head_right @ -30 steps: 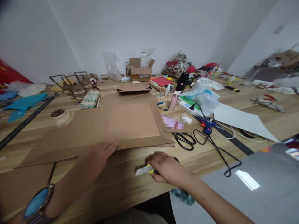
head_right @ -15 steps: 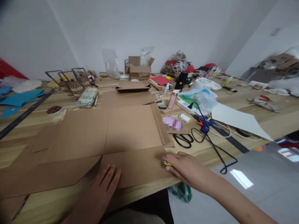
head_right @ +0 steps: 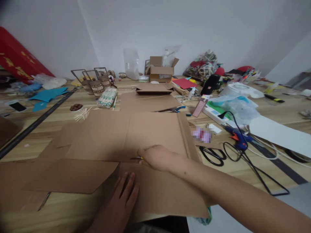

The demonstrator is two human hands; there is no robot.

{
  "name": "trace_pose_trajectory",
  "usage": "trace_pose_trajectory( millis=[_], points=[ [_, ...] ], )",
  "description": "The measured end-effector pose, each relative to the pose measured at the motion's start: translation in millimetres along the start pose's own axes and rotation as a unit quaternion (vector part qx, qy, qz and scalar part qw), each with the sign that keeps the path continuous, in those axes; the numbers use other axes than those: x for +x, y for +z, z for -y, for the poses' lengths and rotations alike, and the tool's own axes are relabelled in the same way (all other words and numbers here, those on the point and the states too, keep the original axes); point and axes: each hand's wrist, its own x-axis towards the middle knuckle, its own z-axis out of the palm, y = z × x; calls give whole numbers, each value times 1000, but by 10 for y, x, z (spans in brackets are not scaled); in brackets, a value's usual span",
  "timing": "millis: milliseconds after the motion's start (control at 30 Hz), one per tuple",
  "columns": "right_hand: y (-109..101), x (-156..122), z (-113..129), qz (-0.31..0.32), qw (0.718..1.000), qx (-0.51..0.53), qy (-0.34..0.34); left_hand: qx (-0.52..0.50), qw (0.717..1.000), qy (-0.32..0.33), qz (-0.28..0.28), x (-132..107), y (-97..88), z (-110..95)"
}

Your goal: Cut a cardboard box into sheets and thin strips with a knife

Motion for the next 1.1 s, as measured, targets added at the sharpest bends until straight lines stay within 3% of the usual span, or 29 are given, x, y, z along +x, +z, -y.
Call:
trace_pose_trajectory(
  millis=[133,233,467,733,900,1100],
  points=[
    [18,214,137,11,999,-51,-2,-45,999,18,24,27,46,17],
    [55,321,192,18,997,-72,-12,-114,991,-11,70,72,18,36],
    [84,438,246,29,996,-85,-18,-280,932,-76,218,216,-321,152],
    [149,473,213,21,995,-95,-40,-289,907,-127,278,459,-598,202],
    [176,484,194,8,993,-106,-59,-272,901,-156,300,495,-557,180],
    [117,494,331,23,992,-120,-23,-271,894,-173,311,490,-485,126]
  ],
)
